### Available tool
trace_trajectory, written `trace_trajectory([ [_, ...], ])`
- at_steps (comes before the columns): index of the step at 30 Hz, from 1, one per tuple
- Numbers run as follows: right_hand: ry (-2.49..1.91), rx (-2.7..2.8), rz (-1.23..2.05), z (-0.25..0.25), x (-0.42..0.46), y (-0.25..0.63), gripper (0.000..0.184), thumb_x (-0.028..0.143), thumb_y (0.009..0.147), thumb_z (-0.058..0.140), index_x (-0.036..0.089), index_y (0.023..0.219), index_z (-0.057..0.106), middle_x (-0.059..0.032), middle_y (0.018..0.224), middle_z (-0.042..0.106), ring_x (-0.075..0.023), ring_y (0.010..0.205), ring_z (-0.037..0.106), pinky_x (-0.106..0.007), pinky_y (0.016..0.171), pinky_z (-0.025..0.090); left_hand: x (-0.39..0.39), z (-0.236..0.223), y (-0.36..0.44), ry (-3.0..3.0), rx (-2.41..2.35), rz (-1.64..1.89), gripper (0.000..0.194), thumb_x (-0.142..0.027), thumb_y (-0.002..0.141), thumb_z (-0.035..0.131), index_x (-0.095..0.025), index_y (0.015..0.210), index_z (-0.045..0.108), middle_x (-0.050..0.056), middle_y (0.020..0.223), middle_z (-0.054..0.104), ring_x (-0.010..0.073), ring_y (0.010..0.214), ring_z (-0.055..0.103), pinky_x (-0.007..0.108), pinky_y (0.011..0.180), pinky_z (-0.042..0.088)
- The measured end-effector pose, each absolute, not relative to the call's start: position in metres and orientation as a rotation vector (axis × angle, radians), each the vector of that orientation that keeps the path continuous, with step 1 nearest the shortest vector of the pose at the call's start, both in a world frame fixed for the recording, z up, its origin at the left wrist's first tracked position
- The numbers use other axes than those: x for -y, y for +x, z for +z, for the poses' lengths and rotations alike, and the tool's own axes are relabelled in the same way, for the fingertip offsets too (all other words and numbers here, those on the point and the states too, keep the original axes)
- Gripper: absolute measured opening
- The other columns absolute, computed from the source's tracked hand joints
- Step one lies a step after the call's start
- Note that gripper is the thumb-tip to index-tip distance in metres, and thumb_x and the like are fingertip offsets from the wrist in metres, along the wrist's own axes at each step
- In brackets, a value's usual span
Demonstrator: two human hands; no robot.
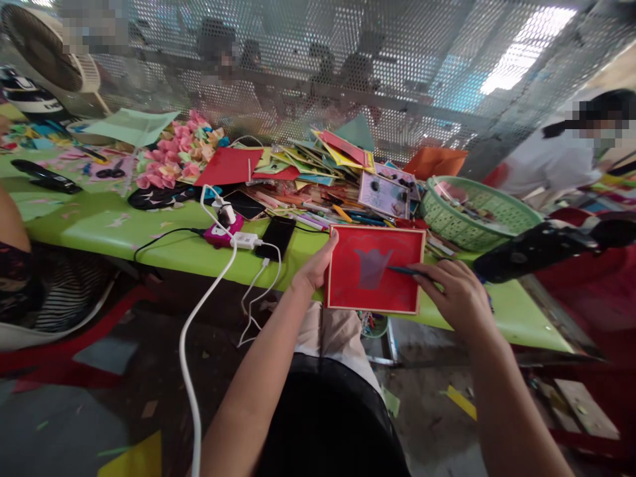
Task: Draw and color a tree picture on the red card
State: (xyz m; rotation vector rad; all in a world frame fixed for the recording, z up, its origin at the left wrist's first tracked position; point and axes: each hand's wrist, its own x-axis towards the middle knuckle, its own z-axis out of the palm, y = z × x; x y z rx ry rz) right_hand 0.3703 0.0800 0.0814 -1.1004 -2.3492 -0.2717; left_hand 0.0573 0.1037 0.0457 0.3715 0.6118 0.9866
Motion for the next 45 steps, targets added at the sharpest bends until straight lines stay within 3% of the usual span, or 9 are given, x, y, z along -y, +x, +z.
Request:
trace_trajectory([
  [9, -1.091, 2.391, -0.253, 0.079, -0.078, 0.370, 0.029, 0.038, 0.115, 0.058, 0.028, 0.124, 0.084, -0.0077, 0.096, 0.080, -0.0275, 0.087, 0.069, -0.044, 0.083, 0.055, -0.109, 0.030, 0.055, 0.417, -0.462, 0.981, 0.072, -0.074, 0.112, 0.055, -0.012, 0.137, 0.079, 0.014, 0.093, 0.088, 0.0249, 0.073, 0.085, 0.036, 0.084, 0.070],
  [19, -1.089, 2.460, -0.157, 0.077, -0.070, 0.371, 0.030, 0.041, 0.115, 0.057, 0.030, 0.122, 0.084, -0.0073, 0.097, 0.081, -0.0276, 0.089, 0.072, -0.044, 0.083, 0.054, -0.108, 0.032, 0.055, 0.438, -0.483, 0.994, 0.060, -0.065, 0.116, 0.053, -0.013, 0.129, 0.080, 0.014, 0.096, 0.088, 0.0263, 0.082, 0.086, 0.038, 0.088, 0.070],
  [25, -1.148, 2.374, -0.189, 0.081, -0.071, 0.368, 0.032, 0.040, 0.113, 0.057, 0.030, 0.123, 0.086, -0.0083, 0.094, 0.080, -0.0287, 0.086, 0.070, -0.047, 0.083, 0.056, -0.110, 0.030, 0.053, 0.422, -0.466, 0.959, 0.065, -0.066, 0.117, 0.050, -0.011, 0.139, 0.078, 0.016, 0.101, 0.088, 0.0265, 0.083, 0.087, 0.038, 0.090, 0.070],
  [33, -1.144, 2.431, -0.148, 0.077, -0.067, 0.370, 0.030, 0.039, 0.113, 0.058, 0.030, 0.122, 0.085, -0.0078, 0.097, 0.081, -0.0283, 0.089, 0.072, -0.045, 0.085, 0.055, -0.110, 0.034, 0.056, 0.422, -0.461, 0.980, 0.066, -0.069, 0.116, 0.050, -0.014, 0.140, 0.077, 0.016, 0.106, 0.088, 0.0288, 0.099, 0.087, 0.041, 0.101, 0.068],
  [45, -1.130, 2.408, -0.165, 0.072, -0.062, 0.371, 0.030, 0.041, 0.115, 0.057, 0.029, 0.122, 0.084, -0.0080, 0.096, 0.080, -0.0288, 0.089, 0.071, -0.047, 0.085, 0.056, -0.106, 0.041, 0.057, 0.393, -0.487, 1.006, 0.069, -0.071, 0.114, 0.053, -0.012, 0.144, 0.075, 0.019, 0.114, 0.087, 0.0311, 0.103, 0.087, 0.044, 0.103, 0.068],
])
